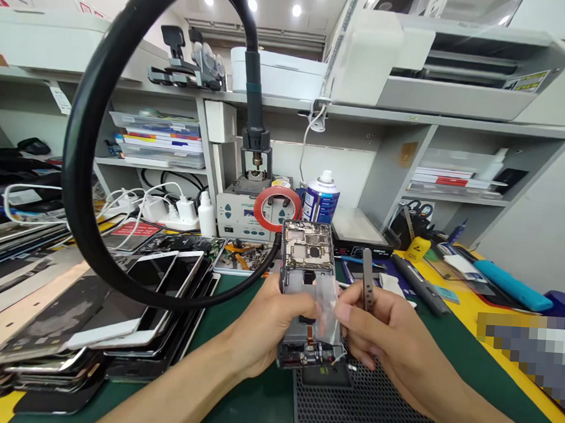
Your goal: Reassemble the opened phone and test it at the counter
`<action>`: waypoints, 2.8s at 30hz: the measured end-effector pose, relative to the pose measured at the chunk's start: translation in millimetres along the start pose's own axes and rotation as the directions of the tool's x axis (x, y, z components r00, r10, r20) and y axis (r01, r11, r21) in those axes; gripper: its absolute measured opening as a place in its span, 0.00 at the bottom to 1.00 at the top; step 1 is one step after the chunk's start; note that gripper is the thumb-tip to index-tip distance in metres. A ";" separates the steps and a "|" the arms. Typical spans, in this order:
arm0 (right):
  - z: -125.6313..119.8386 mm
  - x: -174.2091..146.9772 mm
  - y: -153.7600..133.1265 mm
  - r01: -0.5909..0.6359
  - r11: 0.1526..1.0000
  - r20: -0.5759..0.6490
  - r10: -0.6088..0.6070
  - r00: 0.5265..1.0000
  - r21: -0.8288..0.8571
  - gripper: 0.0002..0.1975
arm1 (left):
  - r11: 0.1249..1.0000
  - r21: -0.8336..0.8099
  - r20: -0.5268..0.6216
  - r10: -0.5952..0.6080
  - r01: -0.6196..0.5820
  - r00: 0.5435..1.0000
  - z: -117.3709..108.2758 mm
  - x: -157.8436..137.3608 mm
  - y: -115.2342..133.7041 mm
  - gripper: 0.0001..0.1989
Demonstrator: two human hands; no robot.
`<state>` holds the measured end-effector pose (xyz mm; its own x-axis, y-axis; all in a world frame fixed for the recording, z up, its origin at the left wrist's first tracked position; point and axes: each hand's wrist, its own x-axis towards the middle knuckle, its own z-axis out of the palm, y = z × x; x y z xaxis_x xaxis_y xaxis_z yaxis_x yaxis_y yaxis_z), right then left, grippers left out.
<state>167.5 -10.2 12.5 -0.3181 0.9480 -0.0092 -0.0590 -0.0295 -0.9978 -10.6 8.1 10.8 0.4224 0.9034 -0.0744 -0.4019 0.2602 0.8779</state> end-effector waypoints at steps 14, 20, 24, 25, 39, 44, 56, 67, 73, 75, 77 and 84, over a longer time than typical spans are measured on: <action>0.4 -2.0 -7.7 0.077 0.960 -0.057 -0.096 0.994 -0.270 0.16 | 1.000 -0.002 -0.011 -0.019 0.019 1.000 -3.5 1.1 -0.7 0.17; -9.7 -7.1 -12.9 0.019 0.988 0.188 0.010 0.982 -0.152 0.18 | 0.971 -0.217 0.117 -0.078 0.102 0.990 -6.6 3.7 4.5 0.32; -11.0 -6.9 -14.2 0.013 0.998 0.210 -0.001 0.978 -0.059 0.16 | 0.952 -0.276 0.193 -0.081 0.133 0.978 -8.1 6.1 6.7 0.33; -10.8 -6.4 -14.3 0.019 1.000 0.197 -0.016 0.980 -0.016 0.15 | 0.951 -0.275 0.213 -0.082 0.140 0.974 -8.9 6.5 6.5 0.33; -13.1 -0.5 -11.4 0.118 0.990 -0.083 -0.124 0.989 -0.076 0.21 | 0.991 -0.103 0.141 -0.076 0.091 0.987 -4.0 3.1 3.5 0.13; -7.8 1.8 -7.6 0.071 0.871 -0.135 -0.156 0.978 -0.486 0.21 | 0.999 -0.036 -0.111 0.011 -0.015 0.994 0.4 2.9 3.6 0.13; -3.8 9.3 -4.7 0.027 0.933 0.040 -0.013 0.999 -0.358 0.17 | 0.999 0.006 -0.156 0.033 -0.033 0.987 9.2 -1.6 0.9 0.14; 1.6 5.0 6.5 -0.032 0.975 -0.017 0.029 0.999 -0.219 0.14 | 0.995 -0.054 -0.015 0.084 -0.085 0.996 4.3 -5.9 -0.4 0.16; 4.6 6.1 6.6 0.046 0.951 -0.080 -0.074 0.994 -0.305 0.20 | 0.963 -0.034 -0.135 0.260 -0.267 0.956 2.6 -2.1 3.4 0.20; 4.3 6.6 6.3 0.042 0.943 -0.106 -0.081 0.991 -0.329 0.20 | 0.887 0.218 -0.254 0.454 -0.407 0.854 3.0 -1.6 3.8 0.22; 3.8 6.5 6.6 0.046 0.938 -0.130 -0.096 0.987 -0.344 0.19 | 0.674 0.542 -0.233 0.694 -0.501 0.682 2.5 -2.2 2.8 0.20; 3.8 4.6 10.0 0.085 0.931 -0.166 -0.152 0.974 -0.356 0.19 | -0.052 0.874 0.288 0.856 -0.483 0.429 -4.9 -3.3 -2.2 0.14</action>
<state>161.9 -7.3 2.7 -0.1439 0.9807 0.1321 0.2551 0.1658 -0.9526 -15.1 6.2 6.7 0.0712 0.5124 0.8558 0.5271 -0.7477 0.4038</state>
